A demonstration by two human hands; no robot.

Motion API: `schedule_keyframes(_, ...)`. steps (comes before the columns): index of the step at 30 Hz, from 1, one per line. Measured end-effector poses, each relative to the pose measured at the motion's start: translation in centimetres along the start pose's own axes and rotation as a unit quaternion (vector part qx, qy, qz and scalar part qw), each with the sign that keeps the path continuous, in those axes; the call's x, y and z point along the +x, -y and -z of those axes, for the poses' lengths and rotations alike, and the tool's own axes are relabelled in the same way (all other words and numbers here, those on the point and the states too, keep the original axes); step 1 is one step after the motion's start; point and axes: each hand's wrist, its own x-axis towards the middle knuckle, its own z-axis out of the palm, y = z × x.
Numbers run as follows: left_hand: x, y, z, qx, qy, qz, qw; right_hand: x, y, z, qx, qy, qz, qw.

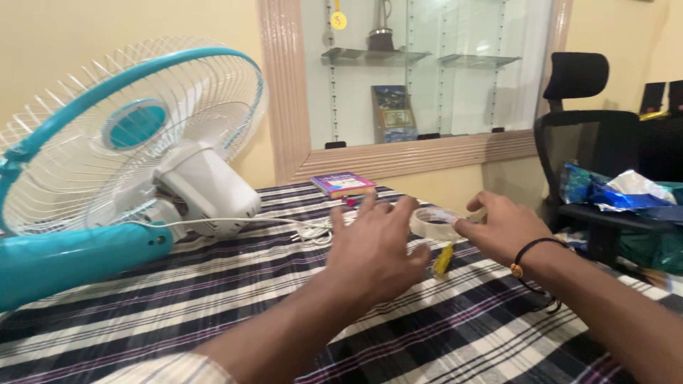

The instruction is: The person uses a yellow screwdriver to remove the front grill and center cap of a teal and white table fan. They unscrew fasteners, detach the grill, and then remove the center cap to expose the fan blades.

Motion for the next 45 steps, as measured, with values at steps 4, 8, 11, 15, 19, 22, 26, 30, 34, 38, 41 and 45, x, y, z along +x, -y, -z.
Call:
schedule_keyframes(4,1.3,-1.6,-1.5,-0.054,0.031,0.032,0.998,-1.1,-0.2,0.4,0.030,-0.027,0.024,0.999)
schedule_keyframes(8,2.3,-1.7,-3.5,-0.086,0.045,0.063,0.993,-2.3,0.0,0.8,0.077,-0.030,-0.001,0.997)
schedule_keyframes(11,2.7,-1.0,-4.7,-0.101,0.074,0.097,0.987,-2.6,0.5,1.1,0.119,0.009,-0.046,0.992)
schedule_keyframes(15,2.2,0.2,-5.0,-0.093,-0.023,0.078,0.992,-2.5,0.8,1.1,0.107,0.075,-0.081,0.988)
schedule_keyframes(19,0.9,1.1,-3.7,-0.148,-0.030,0.157,0.976,-2.2,1.2,0.4,0.131,0.128,-0.059,0.981)
schedule_keyframes(22,-0.2,2.0,-2.2,-0.210,-0.050,0.203,0.955,-2.3,2.5,-0.5,0.211,0.173,-0.064,0.960)
schedule_keyframes(26,-2.0,3.8,-0.4,-0.215,-0.080,0.232,0.945,-3.4,6.6,-2.1,0.296,0.244,-0.074,0.920)
schedule_keyframes(30,-4.3,6.2,0.8,-0.192,-0.118,0.247,0.943,-5.5,10.9,-2.5,0.374,0.317,-0.052,0.870)
schedule_keyframes(34,-6.2,8.2,1.5,-0.180,-0.136,0.259,0.939,-6.2,14.3,-2.8,0.408,0.340,-0.072,0.844)
schedule_keyframes(38,-7.9,8.7,2.3,-0.186,-0.134,0.272,0.935,-6.8,16.9,-4.2,0.452,0.353,-0.073,0.816)
schedule_keyframes(41,-9.1,8.9,2.8,-0.183,-0.133,0.252,0.941,-7.2,18.2,-6.1,0.455,0.363,-0.051,0.812)
schedule_keyframes(45,-10.4,9.7,3.4,-0.193,-0.109,0.206,0.953,-7.2,18.3,-6.7,0.486,0.374,-0.034,0.789)
